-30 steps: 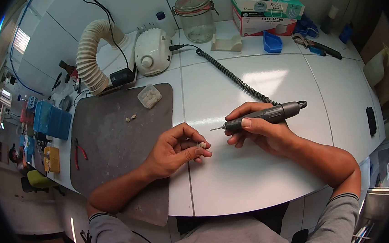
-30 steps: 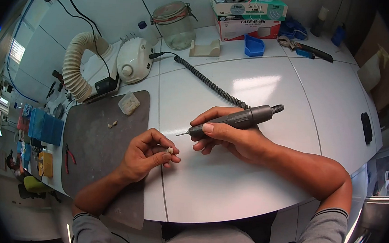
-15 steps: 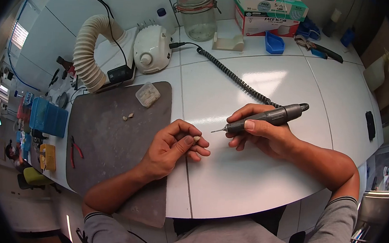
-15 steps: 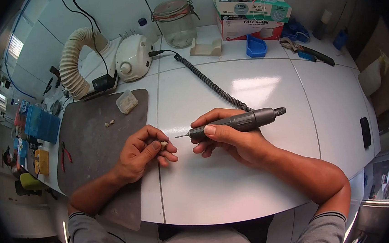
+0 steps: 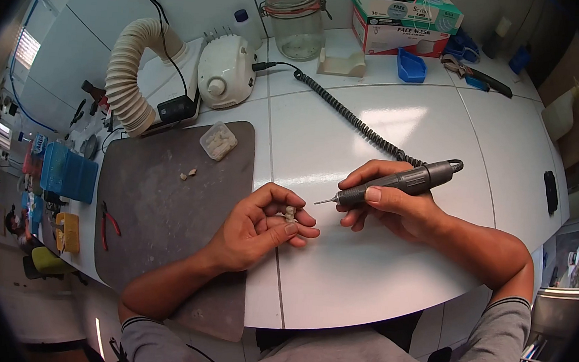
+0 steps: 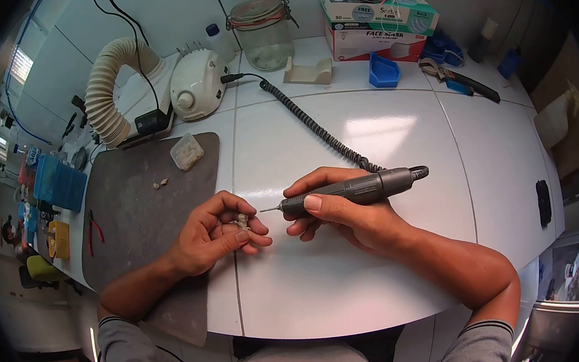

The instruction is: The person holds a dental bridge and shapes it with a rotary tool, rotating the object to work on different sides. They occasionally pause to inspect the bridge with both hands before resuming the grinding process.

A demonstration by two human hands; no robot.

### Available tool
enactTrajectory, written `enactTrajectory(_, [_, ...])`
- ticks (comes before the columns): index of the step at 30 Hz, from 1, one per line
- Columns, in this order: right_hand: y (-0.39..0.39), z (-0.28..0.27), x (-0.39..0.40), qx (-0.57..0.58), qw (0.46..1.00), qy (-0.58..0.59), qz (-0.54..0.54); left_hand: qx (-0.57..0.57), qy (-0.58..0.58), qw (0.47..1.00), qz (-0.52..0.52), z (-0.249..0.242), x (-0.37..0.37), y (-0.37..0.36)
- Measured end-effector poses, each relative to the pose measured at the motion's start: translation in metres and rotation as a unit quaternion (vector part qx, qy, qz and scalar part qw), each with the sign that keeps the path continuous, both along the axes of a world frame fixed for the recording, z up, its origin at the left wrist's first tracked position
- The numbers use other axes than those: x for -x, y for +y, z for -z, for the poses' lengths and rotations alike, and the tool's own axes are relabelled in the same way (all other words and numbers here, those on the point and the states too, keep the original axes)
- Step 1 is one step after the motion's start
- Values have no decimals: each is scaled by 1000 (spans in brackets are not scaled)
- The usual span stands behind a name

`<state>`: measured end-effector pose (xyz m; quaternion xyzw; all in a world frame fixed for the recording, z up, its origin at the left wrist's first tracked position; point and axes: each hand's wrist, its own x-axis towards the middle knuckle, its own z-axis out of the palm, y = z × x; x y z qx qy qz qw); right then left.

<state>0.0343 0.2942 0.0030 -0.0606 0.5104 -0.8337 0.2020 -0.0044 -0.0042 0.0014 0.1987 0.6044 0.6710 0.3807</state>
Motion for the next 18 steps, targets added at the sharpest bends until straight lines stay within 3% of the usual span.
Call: enactTrajectory(18, [-4,3,-7,-155,963,215,-50,38,-15,999,-1,-4,-5,2])
